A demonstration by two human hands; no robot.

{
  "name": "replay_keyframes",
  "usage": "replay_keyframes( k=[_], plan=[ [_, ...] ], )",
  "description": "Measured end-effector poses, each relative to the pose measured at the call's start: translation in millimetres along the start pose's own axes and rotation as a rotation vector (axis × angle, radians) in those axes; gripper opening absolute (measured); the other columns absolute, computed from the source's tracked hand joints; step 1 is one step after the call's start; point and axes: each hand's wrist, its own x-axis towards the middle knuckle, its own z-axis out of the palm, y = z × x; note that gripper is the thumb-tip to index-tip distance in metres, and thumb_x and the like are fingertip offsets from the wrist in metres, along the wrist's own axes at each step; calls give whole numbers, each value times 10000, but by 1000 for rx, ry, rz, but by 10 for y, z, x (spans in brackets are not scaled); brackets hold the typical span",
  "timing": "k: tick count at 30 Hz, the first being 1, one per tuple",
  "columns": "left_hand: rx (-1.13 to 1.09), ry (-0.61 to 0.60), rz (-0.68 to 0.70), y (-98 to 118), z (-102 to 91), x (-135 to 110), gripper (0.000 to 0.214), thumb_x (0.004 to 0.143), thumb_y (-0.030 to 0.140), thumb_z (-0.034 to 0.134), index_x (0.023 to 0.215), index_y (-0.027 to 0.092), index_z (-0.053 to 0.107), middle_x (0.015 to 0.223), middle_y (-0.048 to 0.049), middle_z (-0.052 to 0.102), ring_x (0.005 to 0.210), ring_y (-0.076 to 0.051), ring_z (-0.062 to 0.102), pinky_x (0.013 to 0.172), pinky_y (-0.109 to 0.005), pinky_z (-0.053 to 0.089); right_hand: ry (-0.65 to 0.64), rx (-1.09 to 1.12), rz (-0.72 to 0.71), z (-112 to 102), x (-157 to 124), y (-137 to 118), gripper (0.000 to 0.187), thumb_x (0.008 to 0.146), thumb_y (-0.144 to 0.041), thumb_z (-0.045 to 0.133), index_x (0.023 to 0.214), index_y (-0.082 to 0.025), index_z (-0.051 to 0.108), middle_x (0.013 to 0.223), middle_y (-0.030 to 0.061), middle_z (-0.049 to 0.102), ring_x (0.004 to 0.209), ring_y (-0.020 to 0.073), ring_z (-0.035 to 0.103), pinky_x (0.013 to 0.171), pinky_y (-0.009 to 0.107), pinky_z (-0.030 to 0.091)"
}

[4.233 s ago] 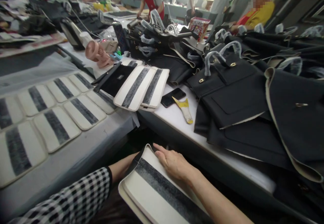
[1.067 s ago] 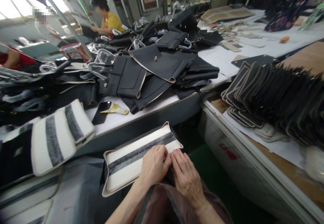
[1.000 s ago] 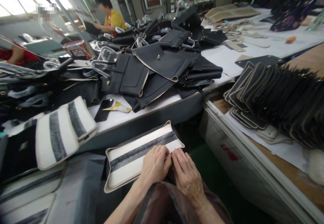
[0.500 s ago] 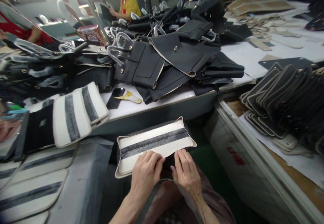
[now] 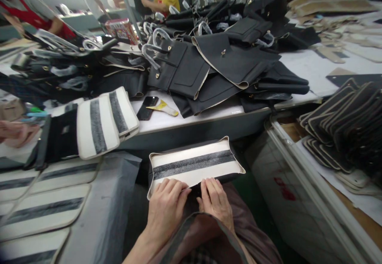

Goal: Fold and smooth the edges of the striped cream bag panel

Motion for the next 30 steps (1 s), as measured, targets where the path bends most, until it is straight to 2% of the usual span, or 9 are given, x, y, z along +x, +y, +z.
replay_keyframes(
  k=[5, 8, 12, 16, 23, 27, 30],
  plan=[
    [33, 81, -52, -142, -83, -97, 166, 951, 259, 537, 811, 209, 610, 840, -27, 627, 839, -219, 529, 756, -383, 371, 17, 61, -12, 55, 27, -158, 565, 935, -282, 544, 1465, -139, 410, 1200, 136, 663, 1161, 287, 603, 1012, 424, 509],
    [16, 115, -66, -227, -116, -168, 150, 941, 256, 556, 809, 212, 611, 823, -18, 627, 842, -219, 530, 776, -388, 383, 45, 83, -28, 109, 56, -297, 532, 955, -289, 506, 1461, -151, 417, 1174, 129, 676, 1147, 272, 611, 1034, 423, 490],
    [-25, 201, -78, -303, -139, -230, 113, 923, 247, 581, 825, 212, 624, 869, -26, 618, 921, -219, 528, 978, -441, 387, 42, 116, -62, 149, 99, -463, 545, 968, -271, 487, 1483, -128, 382, 1173, 142, 675, 1170, 269, 595, 1064, 425, 460],
    [-72, 256, -71, -426, -135, -299, 41, 897, 222, 619, 856, 219, 625, 952, -22, 619, 1000, -206, 544, 1152, -509, 259, 58, 178, -120, 161, 143, -579, 550, 954, -247, 504, 1476, -111, 397, 1164, 146, 677, 1162, 269, 595, 1077, 417, 445],
    [-172, 424, -94, -582, 53, -508, 66, 917, 172, 562, 971, 209, 569, 1271, -81, 574, 1253, -237, 486, 1178, -565, 241, 13, 279, -121, 181, 167, -805, 574, 964, -211, 468, 1515, -138, 324, 1218, 158, 656, 1180, 284, 585, 1076, 454, 436],
    [-418, 508, -270, -596, 150, -630, 198, 924, 245, 566, 1118, 211, 545, 1442, -111, 441, 1386, -256, 371, 1161, -514, 305, -28, 265, -165, 174, 157, -848, 583, 956, -214, 478, 1519, -181, 327, 1252, 145, 641, 1202, 285, 569, 1086, 460, 420],
    [-888, 574, -537, -660, 314, -658, 390, 949, 400, 523, 1288, 211, 476, 1482, -119, 421, 1386, -249, 395, 1150, -456, 342, -43, 209, -209, 162, 170, -834, 571, 941, -252, 513, 1494, -189, 384, 1259, 155, 629, 1186, 294, 570, 1072, 466, 423]
  ],
)
